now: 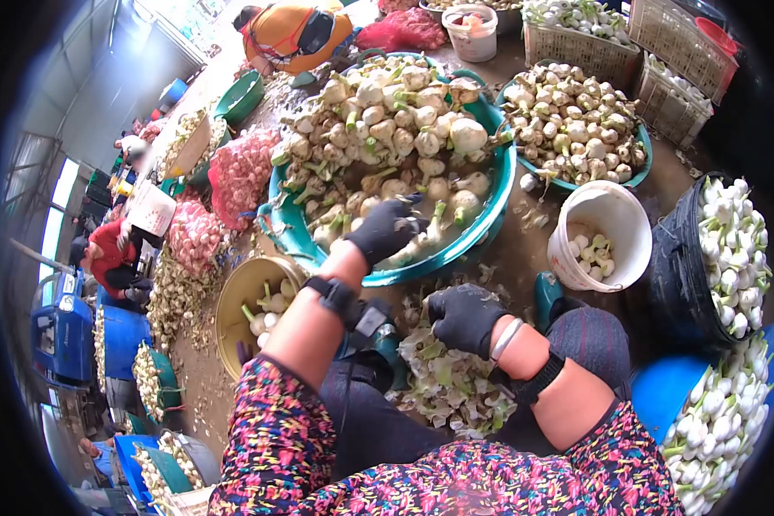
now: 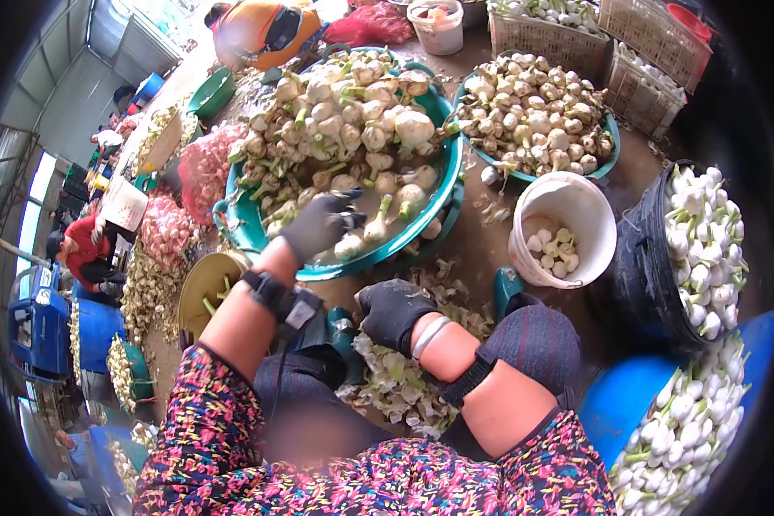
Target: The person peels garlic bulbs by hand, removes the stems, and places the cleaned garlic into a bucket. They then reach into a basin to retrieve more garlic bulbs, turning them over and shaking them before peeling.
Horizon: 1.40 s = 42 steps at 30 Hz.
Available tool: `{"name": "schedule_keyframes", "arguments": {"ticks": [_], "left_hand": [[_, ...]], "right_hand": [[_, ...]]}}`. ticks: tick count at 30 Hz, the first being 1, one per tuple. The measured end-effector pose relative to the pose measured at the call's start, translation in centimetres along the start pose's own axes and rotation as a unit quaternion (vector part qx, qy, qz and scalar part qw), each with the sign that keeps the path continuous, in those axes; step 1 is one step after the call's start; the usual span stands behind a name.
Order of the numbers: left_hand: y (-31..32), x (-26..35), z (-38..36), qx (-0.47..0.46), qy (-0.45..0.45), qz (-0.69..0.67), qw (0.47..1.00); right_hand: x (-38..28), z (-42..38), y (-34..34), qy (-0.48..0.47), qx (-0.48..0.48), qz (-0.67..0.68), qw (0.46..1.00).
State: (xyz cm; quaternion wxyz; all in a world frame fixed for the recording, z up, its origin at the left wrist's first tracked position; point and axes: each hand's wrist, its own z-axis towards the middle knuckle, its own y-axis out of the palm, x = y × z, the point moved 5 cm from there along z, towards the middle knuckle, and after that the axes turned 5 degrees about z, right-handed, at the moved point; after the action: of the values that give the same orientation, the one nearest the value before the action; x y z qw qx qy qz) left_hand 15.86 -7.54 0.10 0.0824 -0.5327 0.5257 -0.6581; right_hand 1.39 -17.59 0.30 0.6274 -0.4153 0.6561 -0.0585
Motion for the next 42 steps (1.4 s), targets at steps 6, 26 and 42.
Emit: {"name": "schedule_keyframes", "arguments": {"ticks": [6, 26, 42], "left_hand": [[7.6, -6.7, 6.9, -0.069, -0.102, 0.047, 0.991], [-0.6, 4.4, -12.0, 0.233, 0.205, 0.083, 0.947], [-0.3, 3.2, -11.7, 0.261, 0.205, 0.165, 0.929]], "right_hand": [[1.3, -0.6, -1.8, -0.034, 0.118, -0.051, 0.991], [-0.4, 1.6, -0.6, -0.067, 0.156, 0.647, 0.743], [0.7, 1.8, -0.5, -0.056, 0.161, 0.606, 0.777]]}}
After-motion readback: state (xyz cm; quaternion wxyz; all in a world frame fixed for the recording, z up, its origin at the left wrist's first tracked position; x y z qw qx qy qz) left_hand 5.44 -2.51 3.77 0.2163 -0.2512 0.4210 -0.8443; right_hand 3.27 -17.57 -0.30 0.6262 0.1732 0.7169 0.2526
